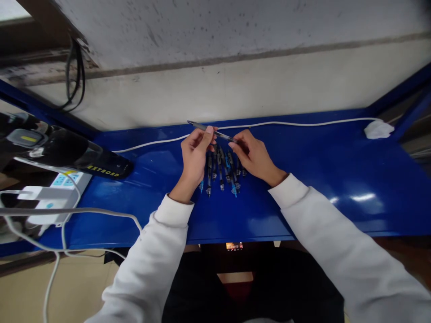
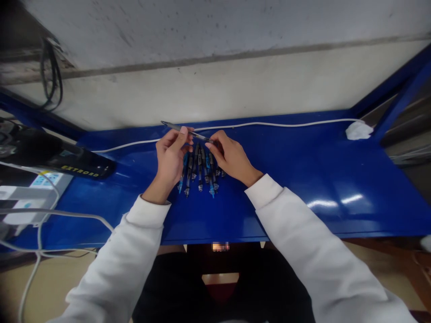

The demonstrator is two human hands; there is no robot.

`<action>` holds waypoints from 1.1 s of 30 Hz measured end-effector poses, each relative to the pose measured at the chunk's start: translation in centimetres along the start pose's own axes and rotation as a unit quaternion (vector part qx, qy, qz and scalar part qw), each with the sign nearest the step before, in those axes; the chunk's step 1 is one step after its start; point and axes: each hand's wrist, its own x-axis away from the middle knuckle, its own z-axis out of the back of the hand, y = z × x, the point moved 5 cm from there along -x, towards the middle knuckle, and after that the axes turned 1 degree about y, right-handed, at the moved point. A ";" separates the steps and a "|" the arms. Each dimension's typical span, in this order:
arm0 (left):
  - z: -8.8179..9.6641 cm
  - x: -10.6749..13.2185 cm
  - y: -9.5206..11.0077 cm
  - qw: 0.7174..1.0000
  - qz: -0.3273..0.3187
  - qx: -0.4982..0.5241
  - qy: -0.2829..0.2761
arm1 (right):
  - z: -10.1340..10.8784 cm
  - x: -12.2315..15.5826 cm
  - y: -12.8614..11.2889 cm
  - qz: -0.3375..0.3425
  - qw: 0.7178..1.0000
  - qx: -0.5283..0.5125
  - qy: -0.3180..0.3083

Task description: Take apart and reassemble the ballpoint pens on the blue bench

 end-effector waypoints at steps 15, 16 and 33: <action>-0.1 0.0 -0.2 1.000 0.009 0.010 -0.011 | 0.0 0.0 -0.1 -0.021 1.000 -0.006 -0.007; -0.1 0.0 -0.2 1.000 0.006 0.009 -0.013 | -0.1 0.0 0.0 -0.020 1.000 -0.006 -0.008; 0.0 0.0 -0.2 0.999 0.032 0.026 -0.009 | 0.1 -0.1 -0.4 0.000 1.000 0.006 -0.004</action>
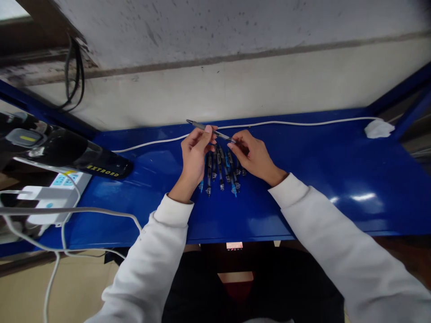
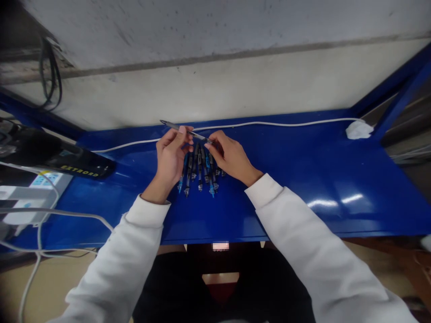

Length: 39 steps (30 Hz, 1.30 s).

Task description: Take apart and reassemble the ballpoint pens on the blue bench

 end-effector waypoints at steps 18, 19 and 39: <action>0.0 -0.1 -0.1 1.000 0.014 0.016 -0.004 | 0.0 0.1 -0.2 0.014 1.000 0.002 -0.001; 0.0 -0.1 -0.1 1.000 0.013 0.016 -0.004 | 0.0 0.2 -0.2 0.012 1.000 0.002 0.002; 0.1 0.0 -0.1 0.999 0.026 0.025 -0.003 | 0.0 0.0 -0.5 -0.009 1.000 -0.002 -0.020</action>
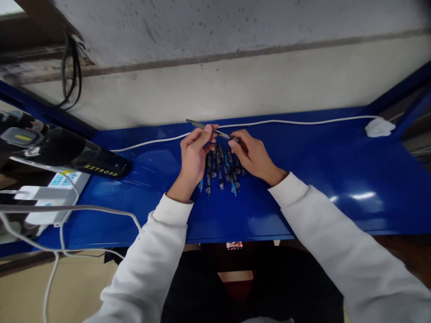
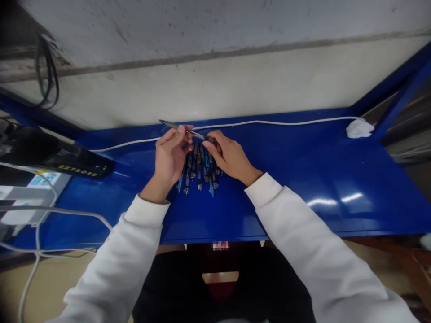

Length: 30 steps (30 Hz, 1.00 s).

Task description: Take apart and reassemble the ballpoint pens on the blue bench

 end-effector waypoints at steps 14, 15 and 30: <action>0.0 -0.1 0.0 1.000 -0.013 -0.019 0.005 | 0.1 -0.1 0.0 0.006 1.000 0.007 0.013; 0.0 -0.1 0.0 1.000 -0.011 -0.021 0.005 | 0.1 -0.1 0.1 0.003 1.000 0.003 0.017; 0.0 0.1 0.1 1.000 -0.011 -0.016 0.001 | 0.3 -0.1 -0.4 0.009 1.000 0.006 -0.003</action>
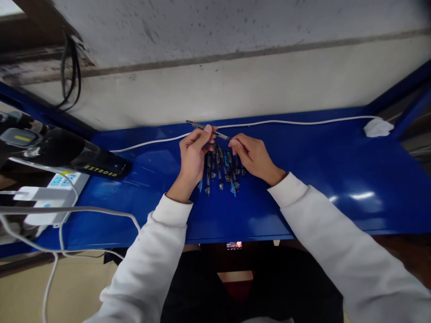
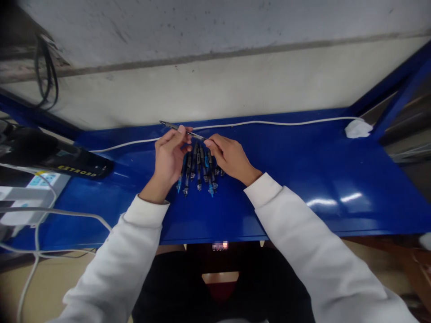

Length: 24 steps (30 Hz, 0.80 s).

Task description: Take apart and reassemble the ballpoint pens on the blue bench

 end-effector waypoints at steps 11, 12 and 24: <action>0.1 0.0 0.1 0.999 -0.015 -0.028 -0.003 | -0.2 -0.2 -0.1 -0.057 0.992 -0.107 -0.016; 0.1 0.0 0.1 0.999 -0.019 -0.028 -0.004 | -0.2 -0.2 -0.1 -0.067 0.991 -0.118 -0.016; 0.0 0.1 0.7 0.994 -0.093 -0.055 -0.014 | -1.7 -0.4 0.9 -0.241 0.871 -0.429 0.001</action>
